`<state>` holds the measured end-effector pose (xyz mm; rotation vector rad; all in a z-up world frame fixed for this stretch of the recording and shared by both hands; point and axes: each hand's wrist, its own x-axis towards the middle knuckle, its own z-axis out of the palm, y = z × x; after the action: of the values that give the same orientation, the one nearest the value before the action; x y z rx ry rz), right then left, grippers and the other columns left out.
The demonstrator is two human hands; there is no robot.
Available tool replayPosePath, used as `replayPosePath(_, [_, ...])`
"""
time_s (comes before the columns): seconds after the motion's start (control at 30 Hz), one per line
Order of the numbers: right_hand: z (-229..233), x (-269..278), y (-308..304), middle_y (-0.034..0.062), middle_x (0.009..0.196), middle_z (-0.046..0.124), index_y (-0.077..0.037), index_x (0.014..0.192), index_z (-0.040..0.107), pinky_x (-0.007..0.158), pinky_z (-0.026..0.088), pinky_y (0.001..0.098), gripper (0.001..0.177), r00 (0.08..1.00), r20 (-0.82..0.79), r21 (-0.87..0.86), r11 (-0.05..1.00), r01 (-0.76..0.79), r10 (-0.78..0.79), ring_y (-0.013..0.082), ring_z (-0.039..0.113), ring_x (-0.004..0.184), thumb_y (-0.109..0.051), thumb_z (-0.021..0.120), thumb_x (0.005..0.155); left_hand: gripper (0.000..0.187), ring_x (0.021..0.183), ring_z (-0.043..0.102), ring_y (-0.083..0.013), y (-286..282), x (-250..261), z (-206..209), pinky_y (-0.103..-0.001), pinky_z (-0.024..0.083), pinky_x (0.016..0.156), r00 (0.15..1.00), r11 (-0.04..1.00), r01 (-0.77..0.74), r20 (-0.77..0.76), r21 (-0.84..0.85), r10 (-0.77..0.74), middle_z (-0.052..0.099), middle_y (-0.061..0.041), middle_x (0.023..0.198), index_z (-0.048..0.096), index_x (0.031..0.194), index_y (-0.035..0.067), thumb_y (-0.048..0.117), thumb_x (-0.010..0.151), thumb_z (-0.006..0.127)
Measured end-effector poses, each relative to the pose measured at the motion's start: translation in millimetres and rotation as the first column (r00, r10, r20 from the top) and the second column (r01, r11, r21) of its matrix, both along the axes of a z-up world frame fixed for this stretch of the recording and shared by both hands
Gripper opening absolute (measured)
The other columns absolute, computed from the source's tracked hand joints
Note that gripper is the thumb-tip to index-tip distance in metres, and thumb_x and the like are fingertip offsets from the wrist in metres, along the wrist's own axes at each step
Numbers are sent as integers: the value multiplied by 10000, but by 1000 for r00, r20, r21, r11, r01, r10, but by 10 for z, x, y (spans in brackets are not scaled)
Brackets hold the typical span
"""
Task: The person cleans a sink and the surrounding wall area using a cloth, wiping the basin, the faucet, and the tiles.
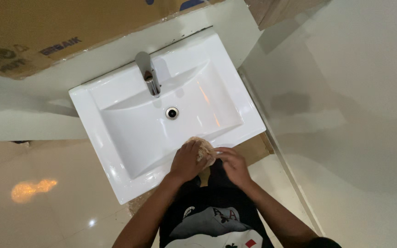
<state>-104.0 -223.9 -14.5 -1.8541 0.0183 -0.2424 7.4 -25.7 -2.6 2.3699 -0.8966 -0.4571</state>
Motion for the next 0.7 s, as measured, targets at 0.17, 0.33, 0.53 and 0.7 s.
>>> replayPosePath(0.17, [-79,-346,-631,132,1205,709,24,1093,735,994,501,325,416,905,-144,35,912,409,-401,228,653,1142,123,425,833,681,1211,595,-401,-589,325,-350,-486,473,1032,948,964,102,-319,247,-19,612,-253,1324,542,1341,-49,526,977,517])
replayPosePath(0.33, [-172,-525,-864,130,1193,691,33,1072,693,983,501,303,284,832,-79,102,825,555,-550,203,643,1105,115,452,946,713,1077,677,-384,-1457,659,-705,-445,517,969,862,985,73,-507,158,18,690,-262,1139,653,1186,-76,578,971,468])
replayPosePath(0.53, [-197,-671,-988,127,1096,710,40,1030,699,864,556,290,263,830,-114,-13,836,548,-546,194,689,941,135,495,893,588,1159,614,-413,-2102,221,-393,-500,468,1027,972,975,99,-231,197,-52,630,-271,1275,630,1227,-43,465,992,450])
replayPosePath(0.7, [-250,-637,-1198,116,1082,715,49,1041,691,868,555,287,242,806,-127,22,811,585,-578,175,688,939,131,487,940,727,1378,460,-424,-2036,-114,-535,-514,414,1127,994,970,-6,103,241,-20,416,-263,1523,423,1452,-100,447,997,570])
